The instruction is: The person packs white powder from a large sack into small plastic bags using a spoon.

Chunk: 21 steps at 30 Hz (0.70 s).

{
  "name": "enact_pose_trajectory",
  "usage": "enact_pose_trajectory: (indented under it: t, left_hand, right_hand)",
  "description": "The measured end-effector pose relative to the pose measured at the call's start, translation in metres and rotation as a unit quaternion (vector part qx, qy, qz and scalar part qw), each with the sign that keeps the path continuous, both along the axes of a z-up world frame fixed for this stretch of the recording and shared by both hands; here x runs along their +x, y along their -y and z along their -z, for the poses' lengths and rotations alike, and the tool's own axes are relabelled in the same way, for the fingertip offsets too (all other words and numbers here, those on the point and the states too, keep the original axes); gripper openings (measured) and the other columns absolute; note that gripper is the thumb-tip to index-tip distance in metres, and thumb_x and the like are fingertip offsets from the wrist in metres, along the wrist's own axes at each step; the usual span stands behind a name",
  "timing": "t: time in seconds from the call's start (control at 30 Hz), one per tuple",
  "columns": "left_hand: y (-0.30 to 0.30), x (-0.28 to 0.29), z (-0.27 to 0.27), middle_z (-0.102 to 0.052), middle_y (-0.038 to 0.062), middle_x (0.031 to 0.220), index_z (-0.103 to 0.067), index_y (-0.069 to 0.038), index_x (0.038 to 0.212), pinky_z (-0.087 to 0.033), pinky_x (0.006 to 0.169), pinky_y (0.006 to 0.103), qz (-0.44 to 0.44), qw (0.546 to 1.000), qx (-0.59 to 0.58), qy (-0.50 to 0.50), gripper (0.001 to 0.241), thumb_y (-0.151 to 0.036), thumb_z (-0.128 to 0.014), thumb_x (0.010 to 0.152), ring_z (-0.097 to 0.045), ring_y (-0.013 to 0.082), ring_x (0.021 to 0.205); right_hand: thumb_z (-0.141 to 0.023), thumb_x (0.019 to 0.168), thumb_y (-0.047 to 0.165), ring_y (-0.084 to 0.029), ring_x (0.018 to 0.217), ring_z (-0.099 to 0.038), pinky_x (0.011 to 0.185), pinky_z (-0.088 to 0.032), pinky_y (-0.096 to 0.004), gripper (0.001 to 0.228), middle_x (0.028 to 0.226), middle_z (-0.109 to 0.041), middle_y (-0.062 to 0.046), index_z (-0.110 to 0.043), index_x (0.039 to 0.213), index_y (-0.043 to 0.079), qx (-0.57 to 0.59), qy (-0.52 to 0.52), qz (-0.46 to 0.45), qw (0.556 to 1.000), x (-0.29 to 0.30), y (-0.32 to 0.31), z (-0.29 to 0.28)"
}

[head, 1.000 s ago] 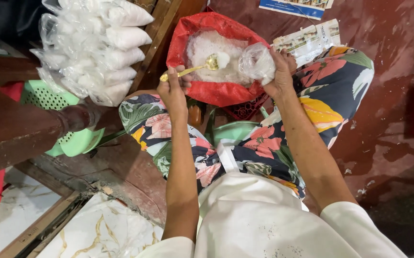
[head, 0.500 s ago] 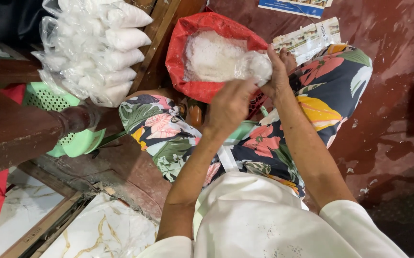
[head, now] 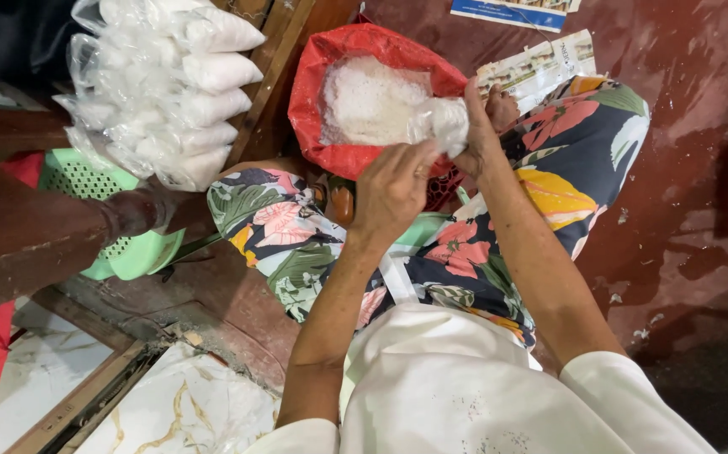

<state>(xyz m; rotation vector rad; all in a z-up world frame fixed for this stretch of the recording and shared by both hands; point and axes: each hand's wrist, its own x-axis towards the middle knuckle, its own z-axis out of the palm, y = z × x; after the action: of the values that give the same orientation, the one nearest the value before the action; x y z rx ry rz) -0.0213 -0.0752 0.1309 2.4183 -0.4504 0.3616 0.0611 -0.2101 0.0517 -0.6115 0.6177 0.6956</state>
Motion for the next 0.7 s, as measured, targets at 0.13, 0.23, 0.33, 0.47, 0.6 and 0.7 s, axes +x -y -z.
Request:
enact_pose_trajectory:
  t: [0.13, 0.23, 0.33, 0.47, 0.6, 0.7]
  left_hand:
    - [0.001, 0.002, 0.002, -0.066, 0.007, 0.085, -0.054, -0.006, 0.114, -0.055, 0.06, 0.0241, -0.051, 0.999, -0.001, 0.015, 0.022, -0.006, -0.056, 0.092, -0.063, 0.0161, 0.072]
    - [0.01, 0.004, 0.012, -0.065, 0.005, 0.081, -0.053, -0.007, 0.115, -0.054, 0.058, 0.0228, -0.045, 0.999, -0.009, -0.005, 0.03, 0.001, -0.063, 0.088, -0.061, 0.0154, 0.071]
    - [0.007, 0.002, 0.014, -0.065, 0.008, 0.084, -0.053, -0.007, 0.116, -0.055, 0.059, 0.0249, -0.031, 0.999, -0.011, -0.002, 0.03, -0.001, -0.063, 0.089, -0.063, 0.0181, 0.073]
    - [-0.01, 0.004, -0.002, -0.069, 0.014, 0.093, -0.056, -0.008, 0.116, -0.059, 0.06, 0.0272, -0.075, 0.995, -0.023, 0.059, 0.026, -0.022, -0.038, 0.103, -0.069, 0.0232, 0.08]
    - [-0.043, 0.021, -0.009, -0.066, 0.021, 0.096, -0.058, 0.006, 0.104, -0.061, 0.058, 0.0232, -0.127, 0.986, -0.099, 0.036, 0.029, -0.004, -0.032, 0.098, -0.072, 0.0267, 0.079]
    - [-0.069, 0.036, 0.026, -0.068, 0.007, 0.076, -0.062, -0.005, 0.101, -0.049, 0.045, 0.0238, -0.222, 0.959, -0.168, -0.062, 0.03, -0.023, -0.038, 0.099, -0.065, 0.0147, 0.062]
  right_hand:
    - [-0.057, 0.064, 0.066, -0.019, 0.075, -0.067, 0.072, -0.054, -0.031, 0.058, 0.076, -0.067, -0.005, -0.063, 0.078, 0.01, 0.002, 0.005, -0.02, 1.0, 0.001, -0.003, -0.008]
    - [-0.056, 0.066, 0.065, -0.018, 0.073, -0.066, 0.069, -0.053, -0.028, 0.057, 0.076, -0.067, -0.005, -0.064, 0.079, 0.01, 0.017, 0.017, -0.024, 0.999, -0.002, -0.006, -0.01]
    - [-0.054, 0.07, 0.064, -0.017, 0.067, -0.065, 0.063, -0.052, -0.027, 0.055, 0.072, -0.066, -0.004, -0.062, 0.075, 0.009, 0.024, 0.023, -0.023, 0.999, -0.001, -0.006, -0.018]
    - [-0.057, 0.061, 0.066, -0.019, 0.075, -0.065, 0.077, -0.055, -0.034, 0.056, 0.075, -0.064, -0.002, -0.062, 0.081, 0.013, -0.045, -0.008, 0.019, 0.999, 0.003, -0.002, -0.015]
    - [-0.064, 0.063, 0.056, -0.021, 0.094, -0.067, 0.083, -0.054, -0.032, 0.063, 0.099, -0.069, -0.006, -0.066, 0.104, 0.009, -0.028, -0.026, 0.08, 0.996, 0.006, 0.003, 0.008]
    - [-0.076, 0.07, 0.034, -0.022, 0.084, -0.065, 0.075, -0.054, -0.036, 0.029, 0.083, -0.067, -0.005, -0.065, 0.085, 0.012, 0.013, -0.025, 0.158, 0.987, 0.006, 0.004, 0.025]
